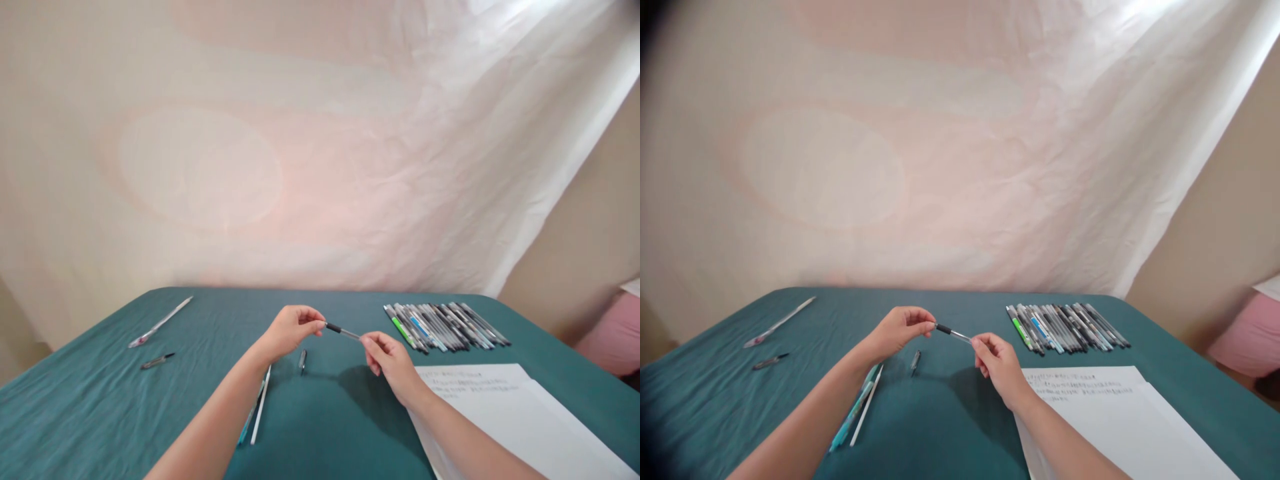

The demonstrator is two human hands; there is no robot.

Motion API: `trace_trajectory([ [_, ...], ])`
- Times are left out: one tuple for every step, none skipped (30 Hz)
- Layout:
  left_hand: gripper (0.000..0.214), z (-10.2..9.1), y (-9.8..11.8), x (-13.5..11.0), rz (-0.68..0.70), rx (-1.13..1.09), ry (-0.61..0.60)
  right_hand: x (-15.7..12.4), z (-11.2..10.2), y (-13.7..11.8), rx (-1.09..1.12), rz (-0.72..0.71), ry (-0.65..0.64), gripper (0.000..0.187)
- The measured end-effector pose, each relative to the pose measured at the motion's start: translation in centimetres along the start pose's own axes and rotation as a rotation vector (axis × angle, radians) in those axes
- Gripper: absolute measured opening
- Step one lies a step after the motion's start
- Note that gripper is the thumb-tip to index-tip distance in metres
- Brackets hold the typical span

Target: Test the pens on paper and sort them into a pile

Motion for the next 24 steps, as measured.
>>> trace_trajectory([
  [0.026, 0.2, 0.0, 0.0, -0.023, -0.057, 0.025, 0.1, -0.2, -0.5, 0.055, 0.005, 0.024, 0.032],
  [0.026, 0.6, -0.2, 0.0, -0.054, -0.128, 0.045, 0.2, -0.5, -1.0, 0.121, 0.009, 0.046, 0.031],
  [0.028, 1.3, -0.4, 0.0, -0.091, -0.211, 0.058, 0.2, -0.6, -1.6, 0.187, 0.011, 0.06, 0.03],
  [0.029, 2.2, -0.6, -0.2, -0.128, -0.303, 0.057, 0.2, -0.7, -2.1, 0.243, 0.01, 0.063, 0.03],
  [0.03, 3.3, -0.9, -0.4, -0.167, -0.4, 0.042, 0.2, -0.7, -2.6, 0.276, 0.004, 0.056, 0.031],
  [0.031, 4.6, -1.1, -0.6, -0.206, -0.492, 0.016, 0.1, -0.5, -3.1, 0.276, -0.008, 0.036, 0.032],
  [0.031, 6.0, -1.3, -0.9, -0.243, -0.577, -0.024, -0.1, -0.3, -3.6, 0.241, -0.024, 0.004, 0.032],
  [0.031, 7.2, -1.4, -1.2, -0.267, -0.65, -0.058, -0.2, -0.1, -4.0, 0.181, -0.044, -0.033, 0.031],
  [0.032, 8.3, -1.5, -1.5, -0.282, -0.703, -0.081, -0.4, 0.1, -4.3, 0.108, -0.065, -0.068, 0.03],
  [0.034, 9.2, -1.7, -1.7, -0.293, -0.741, -0.079, -0.5, 0.2, -4.6, 0.035, -0.089, -0.092, 0.031],
  [0.037, 9.8, -2.0, -1.9, -0.303, -0.755, -0.068, -0.5, 0.1, -5.0, -0.027, -0.111, -0.101, 0.033],
  [0.042, 10.4, -2.2, -2.1, -0.311, -0.741, -0.055, -0.4, -0.1, -5.3, -0.07, -0.129, -0.093, 0.035],
  [0.048, 10.8, -2.4, -2.4, -0.31, -0.697, -0.048, -0.2, -0.6, -5.7, -0.096, -0.144, -0.069, 0.036],
  [0.054, 11.2, -2.5, -2.6, -0.293, -0.62, -0.051, 0.0, -1.1, -6.1, -0.11, -0.155, -0.039, 0.038],
  [0.057, 11.7, -2.3, -2.9, -0.252, -0.515, -0.068, 0.2, -1.7, -6.4, -0.117, -0.163, -0.009, 0.039],
  [0.058, 12.1, -1.8, -3.3, -0.187, -0.384, -0.095, 0.4, -2.3, -6.7, -0.123, -0.168, 0.016, 0.039],
  [0.056, 12.5, -1.1, -3.7, -0.101, -0.239, -0.124, 0.5, -2.8, -6.9, -0.13, -0.17, 0.036, 0.04],
  [0.052, 13.0, -0.2, -4.3, 0.003, -0.096, -0.163, 0.6, -3.3, -6.8, -0.14, -0.167, 0.047, 0.04],
  [0.048, 13.5, 0.9, -5.0, 0.113, 0.036, -0.197, 0.6, -3.8, -6.6, -0.152, -0.157, 0.051, 0.04],
  [0.046, 14.1, 1.9, -5.8, 0.231, 0.15, -0.24, 0.5, -4.3, -6.2, -0.168, -0.142, 0.052, 0.04],
  [0.046, 14.7, 2.8, -6.6, 0.326, 0.245, -0.285, 0.4, -4.8, -5.5, -0.189, -0.122, 0.051, 0.039],
  [0.048, 15.3, 3.3, -7.4, 0.401, 0.324, -0.33, 0.1, -5.5, -4.8, -0.214, -0.101, 0.055, 0.037],
  [0.049, 15.8, 3.7, -8.0, 0.458, 0.389, -0.372, -0.2, -6.4, -4.0, -0.244, -0.082, 0.069, 0.034],
  [0.051, 16.2, 3.8, -8.5, 0.494, 0.442, -0.409, -0.5, -7.4, -3.2, -0.279, -0.063, 0.085, 0.032],
])
Point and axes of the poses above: each hand's wrist, its own x-axis towards the middle knuckle, its own z-axis out of the palm, y = z × x, the point moved 8 cm from there along x, towards the middle knuckle, and after that the axes turned 7 degrees about y, right-handed, at the moved point
